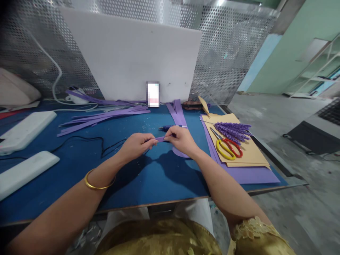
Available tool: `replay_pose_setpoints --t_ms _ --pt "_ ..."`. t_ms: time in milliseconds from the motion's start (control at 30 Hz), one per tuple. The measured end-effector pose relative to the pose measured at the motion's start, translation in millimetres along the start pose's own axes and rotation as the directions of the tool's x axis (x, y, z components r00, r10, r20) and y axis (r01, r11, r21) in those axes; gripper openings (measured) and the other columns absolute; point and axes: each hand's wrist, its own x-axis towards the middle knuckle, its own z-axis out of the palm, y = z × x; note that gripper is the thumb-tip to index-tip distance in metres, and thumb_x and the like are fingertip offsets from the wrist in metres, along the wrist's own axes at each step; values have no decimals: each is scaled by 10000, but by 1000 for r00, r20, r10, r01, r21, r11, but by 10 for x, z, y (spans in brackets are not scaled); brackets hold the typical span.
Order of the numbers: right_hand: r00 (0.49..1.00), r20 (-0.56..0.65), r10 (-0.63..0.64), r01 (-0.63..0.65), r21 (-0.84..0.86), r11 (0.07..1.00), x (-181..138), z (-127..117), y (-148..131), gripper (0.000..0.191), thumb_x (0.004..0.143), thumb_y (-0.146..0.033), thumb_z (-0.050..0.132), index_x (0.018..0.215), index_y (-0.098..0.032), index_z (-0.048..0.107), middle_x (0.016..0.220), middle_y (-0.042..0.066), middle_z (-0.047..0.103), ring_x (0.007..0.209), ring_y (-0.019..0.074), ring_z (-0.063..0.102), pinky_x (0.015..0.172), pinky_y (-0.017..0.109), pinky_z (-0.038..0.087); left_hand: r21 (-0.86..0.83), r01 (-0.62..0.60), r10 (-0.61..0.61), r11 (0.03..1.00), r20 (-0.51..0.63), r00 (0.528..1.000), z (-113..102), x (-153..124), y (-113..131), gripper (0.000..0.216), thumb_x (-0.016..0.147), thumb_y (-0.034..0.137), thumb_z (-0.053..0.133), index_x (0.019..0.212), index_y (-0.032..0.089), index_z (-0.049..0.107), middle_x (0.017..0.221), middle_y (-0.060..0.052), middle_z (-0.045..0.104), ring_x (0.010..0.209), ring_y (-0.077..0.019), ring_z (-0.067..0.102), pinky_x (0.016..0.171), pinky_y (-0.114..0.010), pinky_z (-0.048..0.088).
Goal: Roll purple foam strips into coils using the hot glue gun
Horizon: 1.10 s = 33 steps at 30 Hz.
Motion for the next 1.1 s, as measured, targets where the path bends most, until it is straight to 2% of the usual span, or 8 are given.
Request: replay_pose_setpoints --t_ms 67,200,367,600,733,867,933,1100 --pt "997 13 71 -72 48 996 14 -53 4 107 801 -222 696 708 -194 652 638 -16 627 560 129 563 561 259 411 -72 25 -23 997 24 999 -76 10 -29 318 870 411 549 666 203 677 602 12 667 536 -133 536 545 -254 325" --pt "990 -66 123 -115 113 987 44 -150 37 128 776 -277 700 696 -190 651 572 -26 590 511 118 521 510 252 374 -174 72 -68 982 32 997 -219 28 -115 317 822 453 579 676 196 694 573 11 663 491 -129 531 512 -246 348" --pt "974 -132 184 -162 161 973 98 -248 119 149 747 -312 686 681 -182 652 568 -17 587 522 117 509 518 252 374 -280 129 -156 951 -78 985 -333 80 -242 322 778 490 636 693 189 715 580 -20 669 514 -142 560 516 -245 393" --pt "950 -96 296 -259 285 923 107 -234 97 209 731 -373 706 671 -181 649 527 -28 554 465 96 440 458 240 311 -472 166 -301 866 -225 927 -479 71 -227 316 694 476 734 611 174 686 565 -33 657 528 -138 552 542 -245 421" --pt "949 -73 306 -259 371 892 91 -177 18 222 712 -378 722 656 -181 635 519 -30 542 479 100 455 475 242 341 -576 137 -333 806 -250 909 -453 3 -226 290 709 449 736 682 161 719 621 -37 683 552 -128 558 573 -243 438" --pt "950 -66 304 -252 408 877 72 -102 -19 248 716 -407 731 656 -189 630 498 -41 516 466 104 445 464 245 349 -742 143 -469 655 -251 847 -384 -16 -235 311 677 457 760 733 153 723 634 -33 689 551 -123 569 581 -241 451" --pt "946 -74 317 -258 423 869 63 -75 -24 268 721 -430 731 658 -192 625 495 -45 503 458 103 433 451 245 340 -786 154 -509 599 -225 831 -360 -3 -233 326 667 465 768 723 148 714 626 -33 685 538 -117 563 563 -235 436" --pt "929 -91 358 -283 447 849 61 -35 -17 294 723 -451 733 666 -187 617 524 -43 498 477 102 427 468 249 336 -809 131 -491 573 -211 845 -299 -16 -260 352 714 492 749 759 144 716 666 -47 705 556 -127 585 582 -249 448"
